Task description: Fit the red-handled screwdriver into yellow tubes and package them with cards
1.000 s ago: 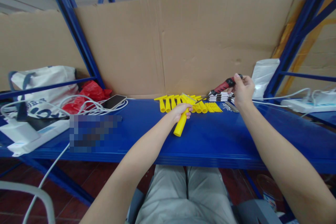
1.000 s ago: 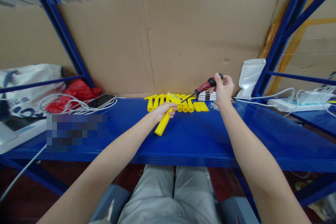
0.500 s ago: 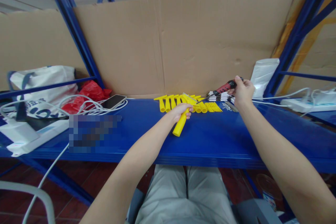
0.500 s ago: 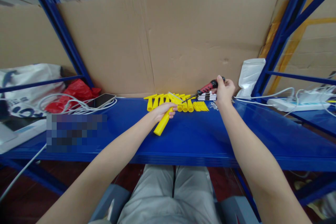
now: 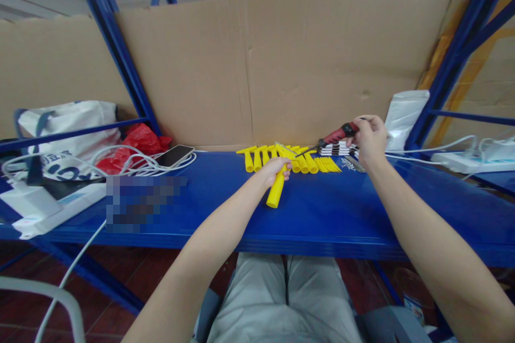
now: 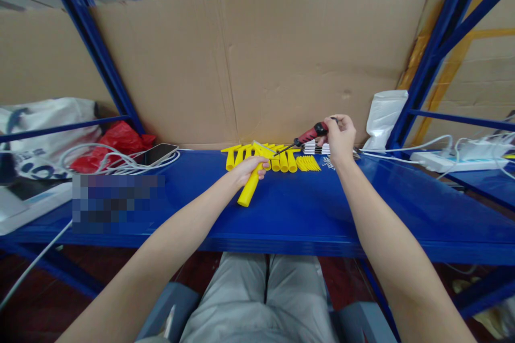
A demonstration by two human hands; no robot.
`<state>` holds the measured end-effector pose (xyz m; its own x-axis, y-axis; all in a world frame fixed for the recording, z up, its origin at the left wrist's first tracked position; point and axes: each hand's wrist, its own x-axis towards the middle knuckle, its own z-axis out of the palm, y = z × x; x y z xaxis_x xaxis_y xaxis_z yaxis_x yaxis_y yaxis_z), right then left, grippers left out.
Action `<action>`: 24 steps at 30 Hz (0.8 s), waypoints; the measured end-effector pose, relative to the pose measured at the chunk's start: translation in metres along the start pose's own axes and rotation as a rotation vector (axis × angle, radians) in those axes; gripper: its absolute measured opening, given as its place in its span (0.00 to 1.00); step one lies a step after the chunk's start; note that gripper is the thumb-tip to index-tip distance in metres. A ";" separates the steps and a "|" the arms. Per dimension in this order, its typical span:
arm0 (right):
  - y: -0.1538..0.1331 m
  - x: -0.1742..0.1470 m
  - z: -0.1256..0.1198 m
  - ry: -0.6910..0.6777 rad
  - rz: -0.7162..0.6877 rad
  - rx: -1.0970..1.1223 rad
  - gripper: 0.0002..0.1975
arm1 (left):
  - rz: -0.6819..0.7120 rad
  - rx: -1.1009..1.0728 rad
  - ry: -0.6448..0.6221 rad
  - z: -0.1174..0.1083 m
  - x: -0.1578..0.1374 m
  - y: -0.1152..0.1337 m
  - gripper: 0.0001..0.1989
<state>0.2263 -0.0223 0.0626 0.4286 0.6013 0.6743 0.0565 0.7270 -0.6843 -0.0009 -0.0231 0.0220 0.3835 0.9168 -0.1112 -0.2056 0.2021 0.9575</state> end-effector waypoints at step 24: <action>-0.017 -0.011 0.000 -0.267 0.192 0.018 0.13 | 0.100 0.071 0.197 -0.004 0.000 0.007 0.09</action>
<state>0.2204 -0.0409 0.0672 0.1782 0.7918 0.5842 -0.0193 0.5964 -0.8025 -0.0054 -0.0203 0.0275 0.1794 0.9821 -0.0581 -0.1672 0.0887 0.9819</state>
